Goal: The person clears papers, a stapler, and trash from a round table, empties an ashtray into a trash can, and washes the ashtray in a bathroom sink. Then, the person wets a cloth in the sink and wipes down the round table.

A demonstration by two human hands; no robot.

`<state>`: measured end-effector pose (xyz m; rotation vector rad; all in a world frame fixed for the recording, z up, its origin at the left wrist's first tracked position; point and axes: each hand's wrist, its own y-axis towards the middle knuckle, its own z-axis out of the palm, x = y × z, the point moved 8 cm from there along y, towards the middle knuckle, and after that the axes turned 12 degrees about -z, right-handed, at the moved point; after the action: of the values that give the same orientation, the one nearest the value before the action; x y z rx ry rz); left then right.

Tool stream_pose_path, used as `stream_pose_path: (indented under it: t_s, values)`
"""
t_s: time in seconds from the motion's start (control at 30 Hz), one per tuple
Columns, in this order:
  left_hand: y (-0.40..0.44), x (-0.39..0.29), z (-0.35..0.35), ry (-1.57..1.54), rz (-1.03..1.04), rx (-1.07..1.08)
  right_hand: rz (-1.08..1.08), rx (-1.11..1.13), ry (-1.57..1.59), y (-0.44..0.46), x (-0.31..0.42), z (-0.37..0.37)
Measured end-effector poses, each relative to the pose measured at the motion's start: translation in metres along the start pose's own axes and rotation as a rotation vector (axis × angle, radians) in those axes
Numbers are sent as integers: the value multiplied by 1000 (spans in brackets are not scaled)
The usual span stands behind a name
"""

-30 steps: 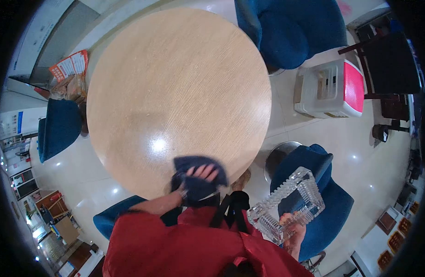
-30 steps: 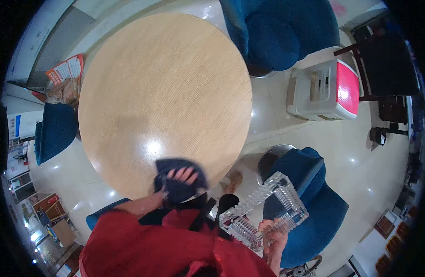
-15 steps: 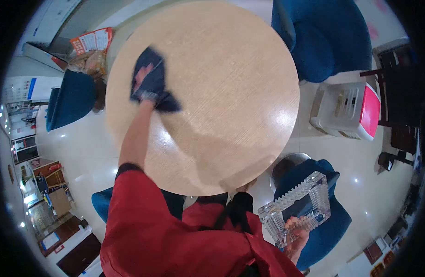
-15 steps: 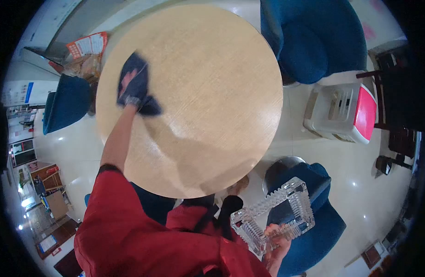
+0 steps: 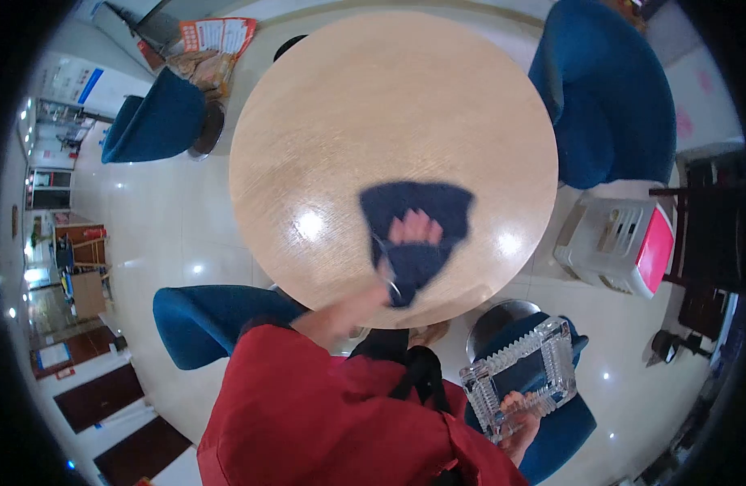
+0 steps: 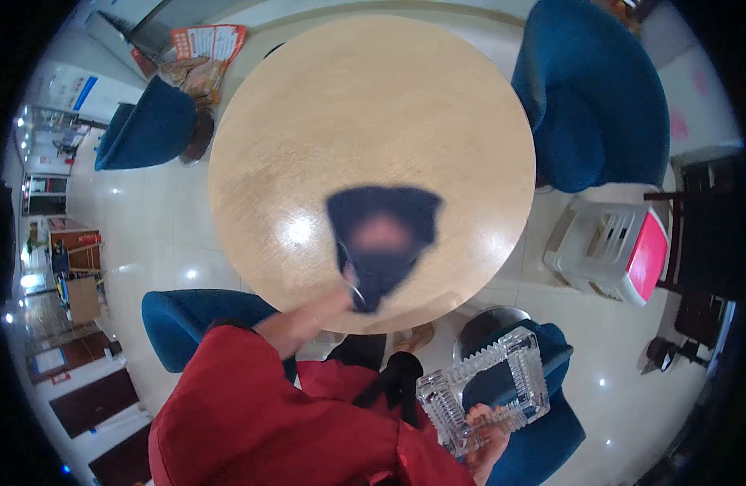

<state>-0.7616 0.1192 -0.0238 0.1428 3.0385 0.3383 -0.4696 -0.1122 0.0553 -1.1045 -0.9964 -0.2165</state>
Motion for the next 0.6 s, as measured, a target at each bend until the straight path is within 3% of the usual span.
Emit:
stream_pose_path:
  t_s: [0.13,0.17,0.2,0.23,0.27,0.33,0.37,0.4,0.47,0.5,0.53,0.6]
  values:
    - [-46,-54,-27,-304,21,207,-71,183,28,-4,3,5]
    - [-54,-53,-32,-298,24,135,-185,226,-36,-6,6,2]
    - [-64,-47,-32,-293,27,65,-112,155,-41,-6,6,4]
    - [-73,-39,-16,-417,-34,189,-41,81,-41,-8,7,6]
    - [-83,-33,7,-362,15,173,-52,93,-31,-6,13,12]
    - [-33,-10,0,-356,-75,221,67,217,-181,-6,9,26]
    - [11,0,-15,-442,-169,58,142,264,-114,-17,13,55]
    - [60,1,-24,-345,-36,209,145,272,-108,-10,9,63]
    - [147,-18,32,-278,-14,96,308,27,-52,14,-11,43]
    - [193,-29,42,-256,-2,123,351,151,19,34,-27,30]
    - [239,-36,45,-351,-18,161,356,149,9,35,-30,45]
    - [311,-44,79,-364,-107,56,47,4,-119,37,-10,75]
